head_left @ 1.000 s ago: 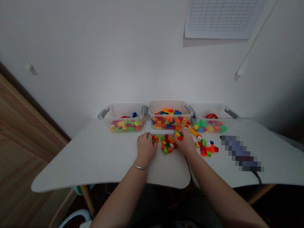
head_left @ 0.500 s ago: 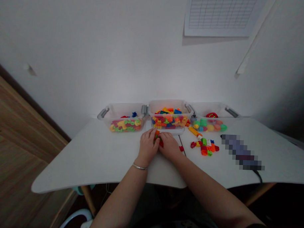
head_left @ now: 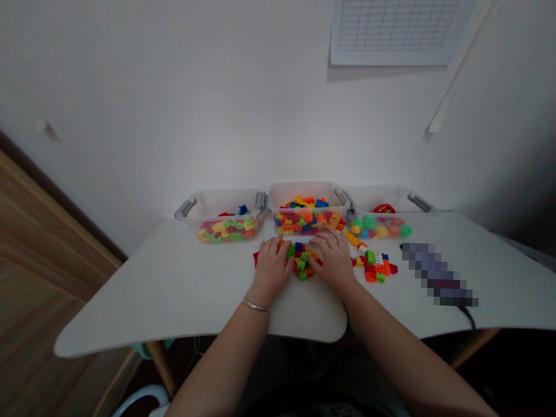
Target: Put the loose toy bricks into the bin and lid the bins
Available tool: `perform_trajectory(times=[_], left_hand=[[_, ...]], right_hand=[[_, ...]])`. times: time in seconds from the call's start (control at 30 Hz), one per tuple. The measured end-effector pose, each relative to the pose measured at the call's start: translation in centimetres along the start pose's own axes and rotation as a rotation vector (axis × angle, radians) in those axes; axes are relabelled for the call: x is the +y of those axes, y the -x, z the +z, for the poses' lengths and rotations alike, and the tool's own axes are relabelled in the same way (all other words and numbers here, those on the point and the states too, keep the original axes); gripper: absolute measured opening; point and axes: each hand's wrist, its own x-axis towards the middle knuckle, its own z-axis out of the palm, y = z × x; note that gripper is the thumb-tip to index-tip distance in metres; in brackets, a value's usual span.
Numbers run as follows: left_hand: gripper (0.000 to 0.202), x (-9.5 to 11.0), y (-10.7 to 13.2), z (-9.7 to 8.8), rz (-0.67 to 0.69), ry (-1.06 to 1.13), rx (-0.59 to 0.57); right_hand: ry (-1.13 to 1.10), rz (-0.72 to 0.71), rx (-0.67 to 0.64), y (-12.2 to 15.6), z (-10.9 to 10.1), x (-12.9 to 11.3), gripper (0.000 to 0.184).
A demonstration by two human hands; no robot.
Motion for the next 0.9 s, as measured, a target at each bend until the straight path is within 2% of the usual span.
perform_trajectory(times=[0.1, 0.2, 0.37, 0.53, 0.7, 0.9], left_hand=[[0.041, 0.2, 0.2, -0.1, 0.056, 0.005, -0.040], [0.034, 0.2, 0.4, 0.0, 0.054, 0.009, -0.060], [0.029, -0.1, 0.5, 0.2, 0.009, 0.027, -0.056], [0.032, -0.1, 0.5, 0.0, 0.012, 0.065, -0.044], [0.036, -0.1, 0.5, -0.5, 0.045, 0.134, -0.074], [0.034, -0.1, 0.4, -0.8, 0.030, 0.178, -0.058]], right_hand=[[0.192, 0.160, -0.016, 1.6, -1.0, 2.4, 0.044], [0.361, 0.335, -0.093, 3.0, -1.7, 4.6, 0.058], [0.412, 0.577, -0.290, 3.5, -2.3, 6.6, 0.071], [0.392, 0.566, -0.383, 2.9, -2.2, 6.4, 0.077], [0.356, 0.508, -0.362, 2.4, -2.2, 5.8, 0.057], [0.409, 0.459, -0.390, 1.8, -2.2, 5.7, 0.043]])
